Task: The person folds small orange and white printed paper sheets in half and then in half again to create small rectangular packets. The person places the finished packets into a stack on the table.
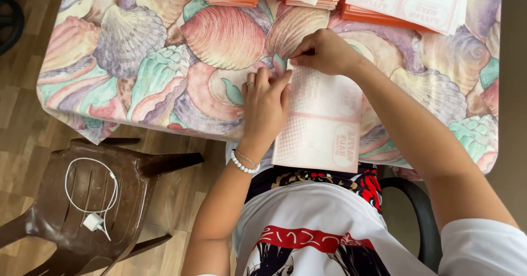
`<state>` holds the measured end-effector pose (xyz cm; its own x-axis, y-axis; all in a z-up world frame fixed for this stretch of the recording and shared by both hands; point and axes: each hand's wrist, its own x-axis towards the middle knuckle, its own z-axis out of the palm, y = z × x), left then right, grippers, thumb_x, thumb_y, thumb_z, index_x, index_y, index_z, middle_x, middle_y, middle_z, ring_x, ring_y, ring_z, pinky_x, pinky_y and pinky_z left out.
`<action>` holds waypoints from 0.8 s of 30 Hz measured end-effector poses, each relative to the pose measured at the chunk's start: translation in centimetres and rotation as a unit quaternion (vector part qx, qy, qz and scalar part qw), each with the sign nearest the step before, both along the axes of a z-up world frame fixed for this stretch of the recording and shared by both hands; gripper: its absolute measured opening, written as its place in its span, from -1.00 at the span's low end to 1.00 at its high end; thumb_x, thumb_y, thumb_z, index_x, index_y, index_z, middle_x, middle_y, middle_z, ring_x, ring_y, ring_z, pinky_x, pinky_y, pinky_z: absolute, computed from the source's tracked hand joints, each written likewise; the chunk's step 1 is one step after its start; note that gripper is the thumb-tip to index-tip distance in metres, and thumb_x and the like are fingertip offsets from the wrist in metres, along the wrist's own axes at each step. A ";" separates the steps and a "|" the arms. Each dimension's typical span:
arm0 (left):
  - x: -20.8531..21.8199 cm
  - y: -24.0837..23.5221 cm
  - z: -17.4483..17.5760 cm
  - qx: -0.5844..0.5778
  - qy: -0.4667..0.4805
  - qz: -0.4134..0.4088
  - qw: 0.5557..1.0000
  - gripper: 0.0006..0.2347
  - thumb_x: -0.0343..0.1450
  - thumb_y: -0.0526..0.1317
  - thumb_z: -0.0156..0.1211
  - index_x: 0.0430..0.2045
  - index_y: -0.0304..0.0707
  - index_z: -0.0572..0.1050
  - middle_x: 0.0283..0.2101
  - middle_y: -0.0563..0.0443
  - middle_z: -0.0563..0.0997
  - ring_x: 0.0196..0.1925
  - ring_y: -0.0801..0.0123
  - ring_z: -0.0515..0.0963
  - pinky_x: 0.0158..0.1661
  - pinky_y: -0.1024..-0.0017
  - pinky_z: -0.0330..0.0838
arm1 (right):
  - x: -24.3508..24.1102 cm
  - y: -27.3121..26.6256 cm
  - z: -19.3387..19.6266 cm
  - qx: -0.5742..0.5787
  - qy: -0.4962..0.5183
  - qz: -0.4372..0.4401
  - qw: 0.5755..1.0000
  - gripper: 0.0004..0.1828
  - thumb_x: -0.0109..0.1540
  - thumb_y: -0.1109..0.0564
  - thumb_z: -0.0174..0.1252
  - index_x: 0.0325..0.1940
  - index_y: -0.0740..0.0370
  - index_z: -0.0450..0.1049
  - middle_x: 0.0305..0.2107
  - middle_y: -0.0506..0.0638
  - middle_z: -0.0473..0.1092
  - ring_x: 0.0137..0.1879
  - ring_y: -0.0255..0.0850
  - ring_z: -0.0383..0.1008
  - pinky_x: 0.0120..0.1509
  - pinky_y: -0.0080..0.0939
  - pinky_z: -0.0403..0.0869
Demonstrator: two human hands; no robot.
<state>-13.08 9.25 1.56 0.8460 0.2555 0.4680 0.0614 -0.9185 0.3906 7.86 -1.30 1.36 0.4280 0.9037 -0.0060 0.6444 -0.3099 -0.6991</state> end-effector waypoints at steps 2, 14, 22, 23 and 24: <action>0.5 0.2 -0.4 0.004 0.007 0.005 1.000 -0.73 0.44 -0.27 0.20 0.04 -0.10 0.58 -0.26 -0.06 0.34 -0.18 0.05 0.35 -0.23 0.11 0.29 | 0.5 0.7 -0.4 0.028 -0.040 0.024 0.999 -0.92 0.26 0.16 0.35 -0.21 0.17 0.69 -0.34 -0.04 0.59 -0.26 -0.23 0.53 -0.17 -0.21 0.45; 0.9 0.3 -0.9 0.059 0.035 0.065 0.996 -0.69 0.42 -0.24 0.20 0.08 -0.10 0.54 -0.24 -0.04 0.38 -0.15 0.09 0.35 -0.13 0.11 0.22 | 0.3 2.2 -0.8 0.110 -0.114 0.097 0.983 -0.96 0.27 0.25 0.33 -0.21 0.20 0.67 -0.33 -0.02 0.57 -0.22 -0.12 0.57 -0.10 -0.15 0.49; 0.7 -0.8 -0.2 0.089 0.059 0.121 0.987 -0.65 0.40 -0.15 0.18 0.12 0.07 0.47 -0.10 -0.09 0.40 -0.07 0.04 0.34 0.00 0.01 0.16 | -1.1 1.4 -1.1 0.101 -0.164 0.071 0.979 -0.91 0.30 0.19 0.27 -0.19 0.20 0.67 -0.36 -0.07 0.50 -0.35 -0.13 0.49 -0.32 -0.12 0.42; 0.7 -0.8 -0.1 0.094 0.057 0.129 0.985 -0.64 0.40 -0.14 0.18 0.13 0.09 0.48 -0.06 -0.08 0.41 -0.08 0.04 0.35 0.01 0.02 0.15 | -1.3 1.4 -0.9 0.100 -0.175 0.071 0.977 -0.91 0.31 0.19 0.27 -0.19 0.21 0.67 -0.35 -0.07 0.50 -0.33 -0.12 0.50 -0.35 -0.12 0.42; 0.7 -0.8 -0.1 0.099 0.056 0.138 0.984 -0.63 0.40 -0.13 0.18 0.15 0.12 0.48 -0.03 -0.08 0.43 -0.09 0.05 0.35 0.01 0.04 0.14 | -1.5 1.3 -0.7 0.098 -0.186 0.071 0.975 -0.91 0.32 0.19 0.27 -0.18 0.23 0.67 -0.34 -0.07 0.50 -0.31 -0.12 0.51 -0.38 -0.12 0.43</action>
